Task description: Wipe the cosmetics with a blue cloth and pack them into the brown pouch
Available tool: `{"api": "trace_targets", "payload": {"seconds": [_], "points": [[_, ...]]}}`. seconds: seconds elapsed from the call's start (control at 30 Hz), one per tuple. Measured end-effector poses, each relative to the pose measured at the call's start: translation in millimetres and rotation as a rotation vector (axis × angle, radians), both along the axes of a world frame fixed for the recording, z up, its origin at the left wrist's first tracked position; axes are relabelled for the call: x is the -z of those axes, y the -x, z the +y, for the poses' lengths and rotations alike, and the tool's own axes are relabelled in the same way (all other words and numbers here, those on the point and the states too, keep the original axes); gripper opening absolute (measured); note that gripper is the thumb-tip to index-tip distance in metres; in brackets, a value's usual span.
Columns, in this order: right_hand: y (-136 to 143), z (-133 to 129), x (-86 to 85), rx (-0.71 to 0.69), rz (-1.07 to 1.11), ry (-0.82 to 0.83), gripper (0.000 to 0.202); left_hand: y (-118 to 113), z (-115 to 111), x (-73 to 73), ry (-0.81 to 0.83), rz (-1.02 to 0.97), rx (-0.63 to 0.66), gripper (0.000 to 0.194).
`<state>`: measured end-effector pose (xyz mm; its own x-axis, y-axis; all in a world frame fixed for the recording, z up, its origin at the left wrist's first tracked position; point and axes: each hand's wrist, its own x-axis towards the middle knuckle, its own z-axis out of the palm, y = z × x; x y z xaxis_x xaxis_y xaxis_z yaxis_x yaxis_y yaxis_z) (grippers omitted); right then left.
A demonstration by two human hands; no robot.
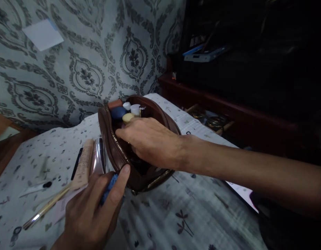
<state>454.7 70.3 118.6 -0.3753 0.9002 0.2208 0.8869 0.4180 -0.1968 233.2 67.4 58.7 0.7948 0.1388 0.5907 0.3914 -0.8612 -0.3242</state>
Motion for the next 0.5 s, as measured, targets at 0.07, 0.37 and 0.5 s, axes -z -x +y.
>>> {"api": "trace_targets", "payload": {"seconds": [0.07, 0.37, 0.5], "points": [[0, 0, -0.8, -0.027, 0.000, 0.012, 0.017, 0, 0, 0.1, 0.013, 0.011, 0.007, 0.053], [-7, 0, -1.9, -0.067, 0.063, 0.015, 0.021, -3, -2, -2.7, 0.049, 0.010, 0.021, 0.049], [-14, -5, -6.1, -0.097, 0.125, 0.021, 0.019, -1, -3, -1.9, 0.072, 0.023, 0.010, 0.051]]}}
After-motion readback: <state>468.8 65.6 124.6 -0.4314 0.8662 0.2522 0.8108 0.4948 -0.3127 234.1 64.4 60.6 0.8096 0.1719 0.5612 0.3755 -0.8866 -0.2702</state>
